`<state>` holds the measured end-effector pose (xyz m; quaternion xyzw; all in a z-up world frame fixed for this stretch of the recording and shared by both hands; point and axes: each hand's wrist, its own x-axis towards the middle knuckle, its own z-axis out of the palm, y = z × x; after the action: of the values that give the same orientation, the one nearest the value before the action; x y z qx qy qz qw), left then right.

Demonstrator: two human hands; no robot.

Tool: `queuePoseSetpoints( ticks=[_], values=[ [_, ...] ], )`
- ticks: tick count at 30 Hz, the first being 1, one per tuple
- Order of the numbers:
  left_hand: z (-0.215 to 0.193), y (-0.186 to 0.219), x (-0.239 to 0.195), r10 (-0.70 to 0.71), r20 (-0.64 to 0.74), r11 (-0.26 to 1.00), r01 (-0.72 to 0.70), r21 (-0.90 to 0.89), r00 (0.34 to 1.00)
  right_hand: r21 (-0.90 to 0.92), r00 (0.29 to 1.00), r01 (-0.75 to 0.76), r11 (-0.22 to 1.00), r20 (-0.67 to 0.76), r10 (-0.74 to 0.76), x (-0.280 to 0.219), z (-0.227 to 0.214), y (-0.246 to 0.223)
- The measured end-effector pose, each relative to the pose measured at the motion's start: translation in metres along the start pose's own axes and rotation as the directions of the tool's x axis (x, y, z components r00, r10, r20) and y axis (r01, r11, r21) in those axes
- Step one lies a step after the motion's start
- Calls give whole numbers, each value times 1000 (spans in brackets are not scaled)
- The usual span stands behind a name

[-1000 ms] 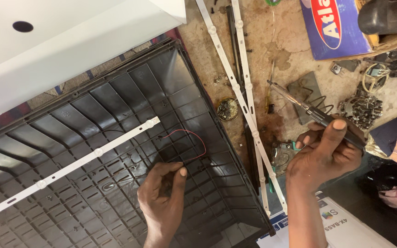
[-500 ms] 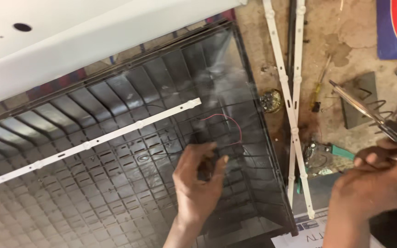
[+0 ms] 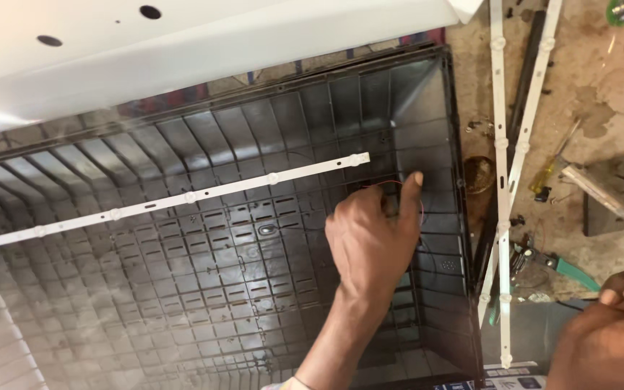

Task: The person aligns and presses a white LED strip onto the back of a TV panel, then flips the panel to access the interior. They use a soldering iron to attach wires to the LED strip terminals inside the TV chassis.

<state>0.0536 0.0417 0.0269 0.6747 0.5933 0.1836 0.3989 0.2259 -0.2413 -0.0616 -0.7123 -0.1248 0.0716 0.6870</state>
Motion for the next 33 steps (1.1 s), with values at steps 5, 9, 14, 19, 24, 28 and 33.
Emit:
queuePoseSetpoints(
  ticks=[5,9,14,19,24,28,33],
  values=[
    [1,4,6,-148,37,989,147,9,988,-59,999,27,998,28,-25,2,20,-15],
    [-2,3,5,-125,44,992,125,3,991,-214,997,27,976,71,-12,0,43,-38],
    [-13,-3,0,-36,6,966,36,-257,999,-304,1000,-13,952,16,19,-2,80,-68],
    [-22,-11,-2,-81,-16,956,73,-286,997,-412,994,62,909,108,-19,1,101,-92],
    [-16,-20,3,-40,-139,945,-8,-328,990,-143,999,-9,990,35,14,5,125,-95],
    [-11,-28,5,-17,-143,968,-19,-250,990,-145,998,31,989,58,-23,4,137,-99],
    [-11,-34,7,60,-179,977,-94,-190,982,-115,986,84,990,153,-66,8,149,-101]
  ],
)
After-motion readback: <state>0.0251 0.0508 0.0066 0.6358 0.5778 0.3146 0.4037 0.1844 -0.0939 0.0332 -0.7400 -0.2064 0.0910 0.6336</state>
